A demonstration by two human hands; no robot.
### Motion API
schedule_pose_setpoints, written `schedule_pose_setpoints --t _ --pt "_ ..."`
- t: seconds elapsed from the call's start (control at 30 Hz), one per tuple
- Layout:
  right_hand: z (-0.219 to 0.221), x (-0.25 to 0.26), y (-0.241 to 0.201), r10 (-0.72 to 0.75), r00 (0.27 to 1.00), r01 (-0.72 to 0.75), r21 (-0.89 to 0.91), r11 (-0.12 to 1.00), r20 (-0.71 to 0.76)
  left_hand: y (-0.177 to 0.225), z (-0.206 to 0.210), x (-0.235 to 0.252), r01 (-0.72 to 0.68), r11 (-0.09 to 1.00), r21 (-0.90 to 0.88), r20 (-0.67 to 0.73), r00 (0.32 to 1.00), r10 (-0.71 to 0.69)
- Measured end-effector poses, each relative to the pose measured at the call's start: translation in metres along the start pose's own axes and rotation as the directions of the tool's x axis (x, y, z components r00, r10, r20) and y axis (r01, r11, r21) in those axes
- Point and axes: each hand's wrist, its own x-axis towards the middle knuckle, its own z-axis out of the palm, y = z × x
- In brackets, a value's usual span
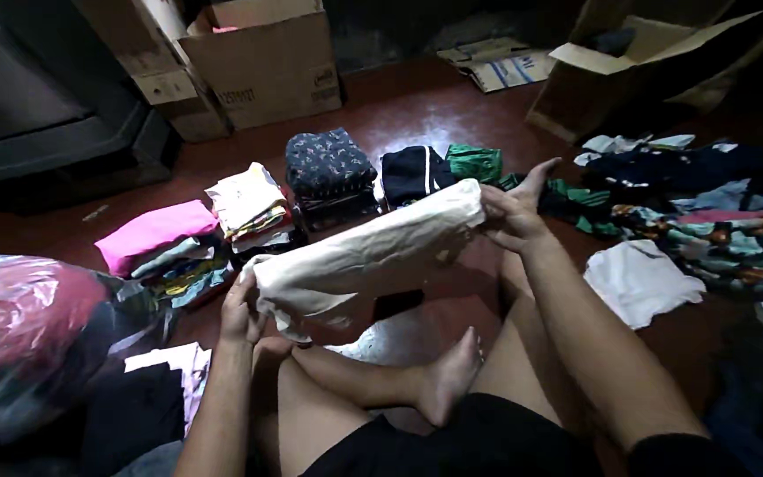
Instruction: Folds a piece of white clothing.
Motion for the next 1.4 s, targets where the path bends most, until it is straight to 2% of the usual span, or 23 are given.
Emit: schedule_pose_setpoints --t 0.07,0.13,0.23,0.3,0.37,0.43,0.5,0.57,0.67,0.8,0.87,0.93,1.0,1.13,1.2,1.23,1.3,1.37,1.4 --pt "0.003 0.000 0.008 0.072 0.997 -0.069 -0.154 0.986 0.012 0.006 0.001 0.001 0.050 0.999 0.000 -0.093 0.994 -0.050" --pt "0.009 -0.002 0.010 0.098 0.995 -0.099 -0.218 0.971 -0.018 0.003 -0.005 0.003 0.095 0.992 0.081 -0.144 0.986 -0.083" --pt "0.013 0.005 0.001 0.068 0.998 -0.068 -0.114 0.991 -0.002 -0.001 -0.019 0.005 0.073 0.934 0.350 -0.130 0.991 -0.029" --pt "0.015 0.007 -0.008 0.031 0.999 -0.032 -0.095 0.995 -0.006 0.002 -0.017 0.005 0.073 0.892 0.447 -0.208 0.978 0.025" --pt "0.016 0.008 -0.017 -0.025 0.999 0.021 -0.131 0.991 -0.030 0.009 -0.011 0.005 0.113 0.913 0.392 -0.325 0.945 0.022" --pt "0.017 0.009 -0.028 -0.074 0.996 0.059 -0.230 0.971 -0.056 0.019 -0.007 0.005 0.122 0.958 0.260 -0.357 0.934 -0.023" --pt "0.018 0.008 -0.043 -0.126 0.991 0.106 -0.346 0.932 -0.038 0.027 -0.002 0.005 0.124 0.977 0.171 -0.350 0.935 -0.058" --pt "0.018 0.005 -0.058 -0.185 0.982 0.186 -0.387 0.903 0.039 0.029 -0.001 0.004 0.157 0.979 0.129 -0.320 0.941 -0.109" --pt "0.015 0.008 -0.070 -0.250 0.963 0.268 -0.434 0.860 0.099 0.022 -0.010 0.004 0.142 0.982 0.121 -0.208 0.971 -0.115" --pt "0.009 0.016 -0.074 -0.304 0.942 0.307 -0.724 0.618 0.140 0.017 -0.018 0.008 0.020 0.966 0.257 -0.156 0.987 0.021" --pt "0.005 0.015 -0.074 -0.326 0.929 0.336 -0.765 0.549 0.175 0.024 -0.012 0.005 -0.009 0.956 0.293 -0.161 0.985 0.059" --pt "0.001 0.015 -0.071 -0.323 0.929 0.347 -0.739 0.578 0.183 0.032 -0.006 0.003 -0.030 0.941 0.338 -0.217 0.970 0.109" --pt "-0.001 0.012 -0.068 -0.308 0.933 0.352 -0.669 0.655 0.189 0.039 -0.001 0.004 -0.067 0.919 0.389 -0.230 0.959 0.167" --pt "-0.004 0.007 -0.063 -0.280 0.934 0.355 -0.471 0.808 0.223 0.052 -0.004 0.004 -0.158 0.837 0.525 -0.070 0.971 0.228" --pt "-0.007 0.008 -0.062 -0.284 0.931 0.359 -0.424 0.832 0.230 0.057 -0.007 0.003 -0.185 0.767 0.615 -0.037 0.964 0.262" --pt "-0.007 0.007 -0.063 -0.286 0.929 0.366 -0.464 0.807 0.234 0.061 -0.006 0.002 -0.193 0.737 0.647 -0.041 0.957 0.287" --pt "-0.004 0.001 -0.073 -0.338 0.909 0.413 -0.636 0.652 0.244 0.072 -0.002 0.001 -0.239 0.695 0.678 -0.042 0.932 0.361" --pt "0.003 -0.006 -0.084 -0.480 0.843 0.480 -0.741 0.470 0.242 0.089 0.009 -0.005 -0.324 0.675 0.662 -0.030 0.889 0.457" --pt "0.008 -0.011 -0.090 -0.551 0.799 0.513 -0.749 0.419 0.240 0.098 0.015 -0.007 -0.377 0.658 0.652 -0.024 0.857 0.515"
